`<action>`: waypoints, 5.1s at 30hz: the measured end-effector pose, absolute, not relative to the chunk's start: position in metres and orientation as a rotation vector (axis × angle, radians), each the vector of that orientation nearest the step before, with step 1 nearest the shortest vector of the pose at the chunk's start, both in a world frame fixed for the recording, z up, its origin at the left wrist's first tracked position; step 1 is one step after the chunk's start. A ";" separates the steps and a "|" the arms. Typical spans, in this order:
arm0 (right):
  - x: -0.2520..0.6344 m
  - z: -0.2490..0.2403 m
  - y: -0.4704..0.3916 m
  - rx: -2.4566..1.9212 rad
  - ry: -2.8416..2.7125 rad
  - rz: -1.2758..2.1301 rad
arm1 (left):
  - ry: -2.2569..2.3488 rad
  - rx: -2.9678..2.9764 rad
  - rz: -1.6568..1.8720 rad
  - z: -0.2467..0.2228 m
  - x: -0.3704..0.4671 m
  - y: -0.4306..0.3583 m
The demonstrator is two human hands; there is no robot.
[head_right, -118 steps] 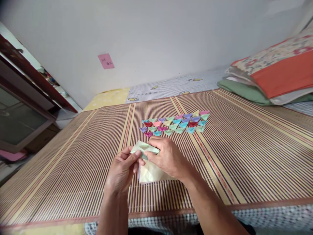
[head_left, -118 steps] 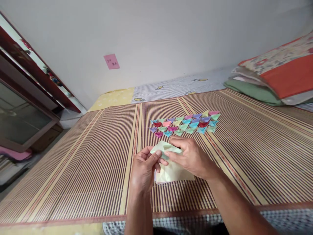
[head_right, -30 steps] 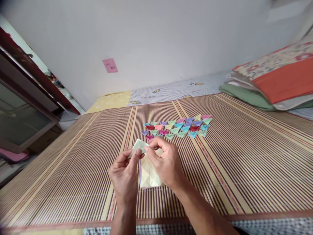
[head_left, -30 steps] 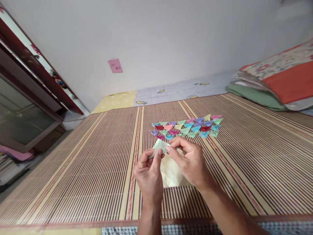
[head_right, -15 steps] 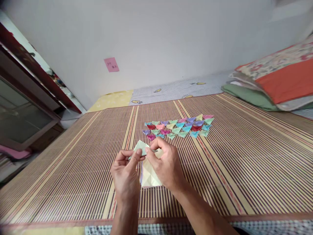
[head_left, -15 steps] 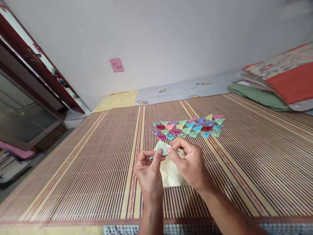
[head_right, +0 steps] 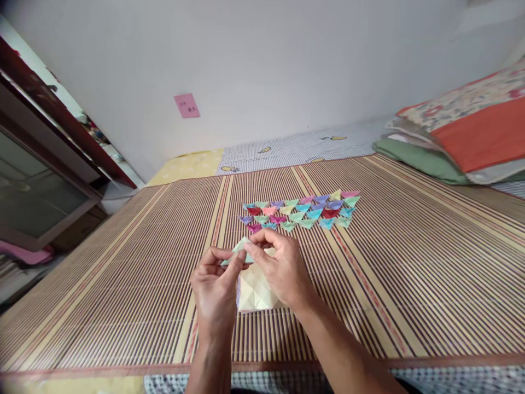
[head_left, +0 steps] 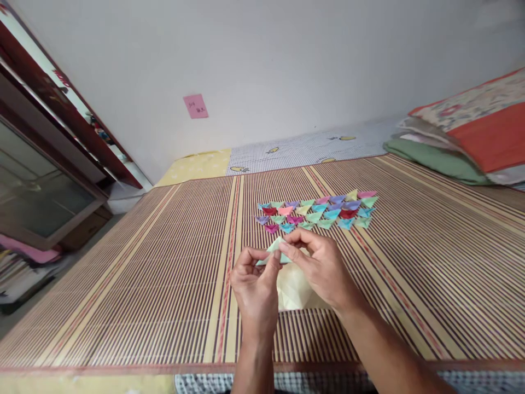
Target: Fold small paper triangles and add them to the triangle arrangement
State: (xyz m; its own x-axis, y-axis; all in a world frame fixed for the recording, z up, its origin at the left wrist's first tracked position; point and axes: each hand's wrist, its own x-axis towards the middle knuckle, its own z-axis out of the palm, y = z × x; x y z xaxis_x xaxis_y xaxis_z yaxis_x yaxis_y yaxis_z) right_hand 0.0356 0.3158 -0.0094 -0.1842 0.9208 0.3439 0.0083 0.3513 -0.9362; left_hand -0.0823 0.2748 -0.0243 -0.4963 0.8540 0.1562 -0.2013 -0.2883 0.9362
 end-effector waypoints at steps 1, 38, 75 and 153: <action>0.036 -0.009 0.316 -0.881 -1.521 1.037 | 1.206 0.891 1.855 -0.024 -0.082 0.275; 0.039 -0.008 0.319 -0.836 -1.457 1.260 | 1.058 0.739 1.615 -0.025 -0.092 0.280; 0.045 -0.007 0.321 -0.840 -1.534 1.282 | 1.107 0.729 1.761 -0.029 -0.086 0.280; 0.031 -0.025 0.323 -0.787 -1.812 0.703 | 0.817 0.504 1.433 -0.018 -0.090 0.280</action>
State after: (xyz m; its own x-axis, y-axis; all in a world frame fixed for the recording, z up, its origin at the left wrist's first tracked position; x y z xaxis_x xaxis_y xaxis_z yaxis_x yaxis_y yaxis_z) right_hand 0.0312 0.3226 -0.0249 -0.2905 0.7773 0.5581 0.1971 0.6193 -0.7600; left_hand -0.0899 0.2800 -0.0184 -0.0553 0.9806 -0.1879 -0.6615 0.1050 0.7426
